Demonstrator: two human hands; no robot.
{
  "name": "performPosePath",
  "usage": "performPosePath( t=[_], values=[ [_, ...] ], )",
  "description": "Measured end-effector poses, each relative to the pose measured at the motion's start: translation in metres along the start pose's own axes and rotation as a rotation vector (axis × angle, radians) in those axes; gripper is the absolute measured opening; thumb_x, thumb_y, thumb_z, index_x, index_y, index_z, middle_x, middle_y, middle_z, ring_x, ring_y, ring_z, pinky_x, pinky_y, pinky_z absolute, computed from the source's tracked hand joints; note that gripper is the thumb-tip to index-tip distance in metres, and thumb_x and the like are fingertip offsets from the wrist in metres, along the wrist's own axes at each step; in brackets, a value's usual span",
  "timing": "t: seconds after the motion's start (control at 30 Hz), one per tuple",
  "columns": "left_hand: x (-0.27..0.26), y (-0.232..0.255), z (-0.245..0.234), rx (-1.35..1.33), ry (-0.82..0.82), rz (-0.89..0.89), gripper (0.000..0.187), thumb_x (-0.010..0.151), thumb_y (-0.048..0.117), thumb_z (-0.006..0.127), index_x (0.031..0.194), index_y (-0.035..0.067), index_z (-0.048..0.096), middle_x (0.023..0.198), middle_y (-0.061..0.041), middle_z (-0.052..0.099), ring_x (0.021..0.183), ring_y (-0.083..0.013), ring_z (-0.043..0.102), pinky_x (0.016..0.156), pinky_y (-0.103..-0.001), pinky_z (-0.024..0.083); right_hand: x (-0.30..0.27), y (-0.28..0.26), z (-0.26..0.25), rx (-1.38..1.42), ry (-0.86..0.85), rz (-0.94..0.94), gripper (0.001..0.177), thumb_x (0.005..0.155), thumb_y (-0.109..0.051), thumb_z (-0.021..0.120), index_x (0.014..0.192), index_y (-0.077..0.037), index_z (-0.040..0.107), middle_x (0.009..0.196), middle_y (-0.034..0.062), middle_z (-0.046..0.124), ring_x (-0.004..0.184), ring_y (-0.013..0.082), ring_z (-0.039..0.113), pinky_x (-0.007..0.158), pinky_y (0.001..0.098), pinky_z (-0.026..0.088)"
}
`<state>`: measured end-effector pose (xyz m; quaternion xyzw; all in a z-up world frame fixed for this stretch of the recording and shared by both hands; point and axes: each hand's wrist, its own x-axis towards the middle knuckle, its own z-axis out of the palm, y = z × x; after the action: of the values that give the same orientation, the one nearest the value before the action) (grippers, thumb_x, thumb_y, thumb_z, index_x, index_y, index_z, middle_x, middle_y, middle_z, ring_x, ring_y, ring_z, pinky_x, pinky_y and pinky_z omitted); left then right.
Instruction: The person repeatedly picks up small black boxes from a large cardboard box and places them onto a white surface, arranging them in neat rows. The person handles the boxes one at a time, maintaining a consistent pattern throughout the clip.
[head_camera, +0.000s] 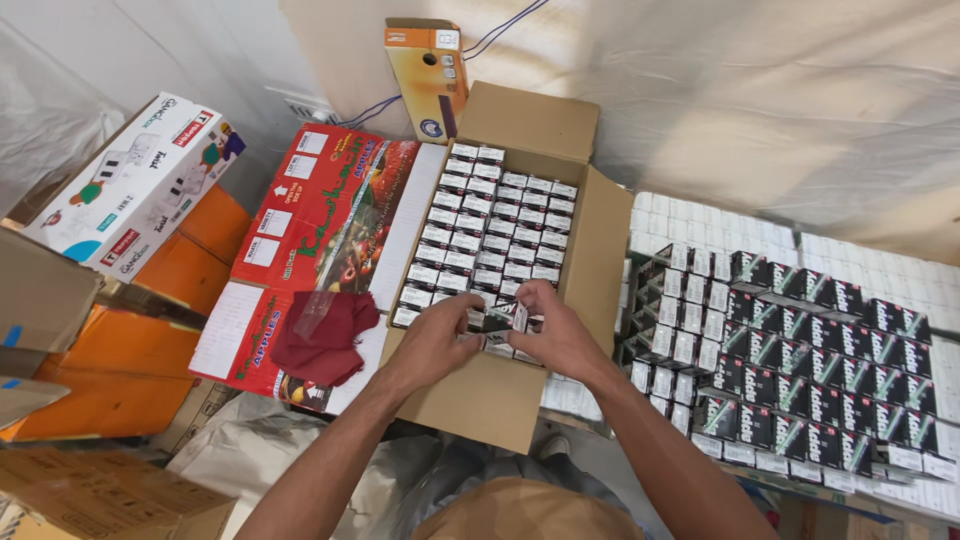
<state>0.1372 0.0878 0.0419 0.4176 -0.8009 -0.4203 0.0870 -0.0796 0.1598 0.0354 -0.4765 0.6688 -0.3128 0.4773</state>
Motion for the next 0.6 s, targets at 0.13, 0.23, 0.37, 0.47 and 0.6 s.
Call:
performPosePath(
  t=[0.13, 0.23, 0.37, 0.47, 0.6],
  values=[
    [0.007, 0.043, 0.008, -0.035, -0.088, 0.109, 0.06, 0.085, 0.017, 0.069, 0.143, 0.007, 0.056, 0.083, -0.01, 0.06, 0.08, -0.0308, 0.063, 0.073, -0.046, 0.052, -0.023, 0.007, -0.032, -0.029, 0.042, -0.044, 0.065, 0.075, -0.018, 0.082, 0.133, -0.017, 0.052, 0.129, 0.0167, 0.067, 0.121, 0.0319, 0.063, 0.096, 0.041, 0.055],
    [0.022, 0.064, 0.028, -0.048, -0.185, 0.161, 0.064, 0.084, 0.019, 0.069, 0.145, 0.007, 0.054, 0.082, -0.011, 0.061, 0.08, -0.0318, 0.064, 0.073, -0.047, 0.053, -0.046, 0.009, -0.055, -0.032, 0.075, -0.062, 0.067, 0.077, -0.02, 0.084, 0.136, -0.012, 0.052, 0.128, 0.0165, 0.07, 0.12, 0.0294, 0.063, 0.096, 0.0413, 0.055],
    [0.049, 0.06, 0.084, -0.085, -0.223, 0.243, 0.066, 0.079, 0.024, 0.073, 0.141, 0.009, 0.056, 0.081, -0.009, 0.064, 0.081, -0.0305, 0.068, 0.073, -0.046, 0.054, -0.076, 0.021, -0.082, -0.073, 0.12, -0.115, 0.069, 0.083, -0.018, 0.079, 0.144, -0.008, 0.048, 0.136, 0.0249, 0.062, 0.129, 0.044, 0.058, 0.101, 0.053, 0.053],
    [0.059, 0.074, 0.113, -0.088, -0.241, 0.263, 0.065, 0.076, 0.026, 0.074, 0.138, 0.014, 0.056, 0.077, -0.006, 0.065, 0.082, -0.0309, 0.071, 0.075, -0.047, 0.055, -0.095, 0.039, -0.101, -0.139, 0.171, -0.1, 0.071, 0.083, -0.02, 0.079, 0.147, -0.012, 0.049, 0.138, 0.0215, 0.062, 0.128, 0.0434, 0.058, 0.102, 0.0543, 0.053],
    [0.067, 0.098, 0.15, -0.069, -0.275, 0.289, 0.058, 0.081, 0.023, 0.069, 0.136, 0.014, 0.054, 0.077, -0.008, 0.066, 0.086, -0.0343, 0.071, 0.077, -0.049, 0.054, -0.117, 0.078, -0.123, -0.312, 0.248, -0.081, 0.056, 0.083, -0.025, 0.081, 0.134, -0.008, 0.065, 0.13, 0.0163, 0.067, 0.097, 0.0314, 0.071, 0.081, 0.0442, 0.059]
  ],
)
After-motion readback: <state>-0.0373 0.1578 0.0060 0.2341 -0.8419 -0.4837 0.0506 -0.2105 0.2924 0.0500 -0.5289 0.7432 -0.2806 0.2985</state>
